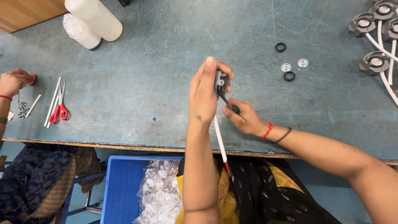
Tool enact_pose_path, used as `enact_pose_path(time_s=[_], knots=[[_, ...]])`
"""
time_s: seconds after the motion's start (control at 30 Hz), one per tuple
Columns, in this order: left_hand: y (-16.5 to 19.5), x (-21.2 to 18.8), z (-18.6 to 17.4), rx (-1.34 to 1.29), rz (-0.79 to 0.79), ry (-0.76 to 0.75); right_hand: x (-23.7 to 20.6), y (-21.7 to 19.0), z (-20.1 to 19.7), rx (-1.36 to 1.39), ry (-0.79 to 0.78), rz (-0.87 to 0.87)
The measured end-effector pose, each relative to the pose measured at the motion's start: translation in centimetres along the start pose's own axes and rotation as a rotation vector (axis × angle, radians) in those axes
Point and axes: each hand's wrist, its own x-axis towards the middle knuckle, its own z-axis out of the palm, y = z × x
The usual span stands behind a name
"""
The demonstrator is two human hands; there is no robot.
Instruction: The person assembles small electronic components, likely LED modules, at a workbench. They use a screwdriver to secure parts, attach wires, and place small plastic rings and covers onto the units. The person handles multiple units one at a time, placing finished items aside.
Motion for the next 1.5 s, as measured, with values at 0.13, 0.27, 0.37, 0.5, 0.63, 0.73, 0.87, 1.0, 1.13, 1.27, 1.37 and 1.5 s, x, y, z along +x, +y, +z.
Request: enact_pose_path(time_s=[0.13, 0.27, 0.37, 0.5, 0.63, 0.73, 0.87, 1.0, 1.13, 1.27, 1.37, 1.5], knots=[[-0.2, 0.2, 0.1, -0.066, -0.024, 0.031, 0.2, 0.2, 0.1, 0.039, -0.037, 0.083], [-0.2, 0.0, -0.2, 0.081, 0.02, 0.04, 0.1, -0.1, -0.2, 0.004, -0.015, 0.003], [-0.2, 0.1, -0.5, 0.084, 0.006, 0.075, 0.4, -0.4, -0.1, -0.016, -0.034, 0.186], [-0.5, -0.1, -0.4, -0.04, 0.033, 0.028, 0.6, -0.5, -0.1, -0.007, -0.017, 0.09], [-0.7, 0.1, 0.1, 0.03, 0.009, 0.075, 0.6, -0.3, 0.1, -0.025, 0.015, 0.149], [-0.5, -0.4, 0.3, 0.029, 0.064, 0.037, 0.8, -0.2, -0.4, -0.04, 0.014, 0.089], [-0.3, -0.2, 1.0, 0.04, 0.13, -0.006, 0.9, -0.2, -0.8, -0.038, 0.048, -0.008], [0.3, 0.1, 0.8, 0.016, 0.098, 0.045, 1.0, 0.0, -0.7, -0.045, 0.033, 0.093], [-0.4, -1.7, 1.1, -0.017, 0.166, 0.002, 1.4, 0.7, -1.2, 0.025, 0.084, -0.068], [-3.0, 0.4, 1.4, -0.149, 0.104, 0.139, 1.7, 1.1, -2.3, -0.137, 0.116, 0.14], [-4.4, 1.4, -0.2, -0.417, 0.156, 0.17, 1.9, 0.8, -2.6, 0.016, 0.153, 0.204], [-4.9, 1.3, -1.9, -0.394, 0.173, 0.259, 1.6, -0.2, -2.0, -0.124, 0.015, 0.18]])
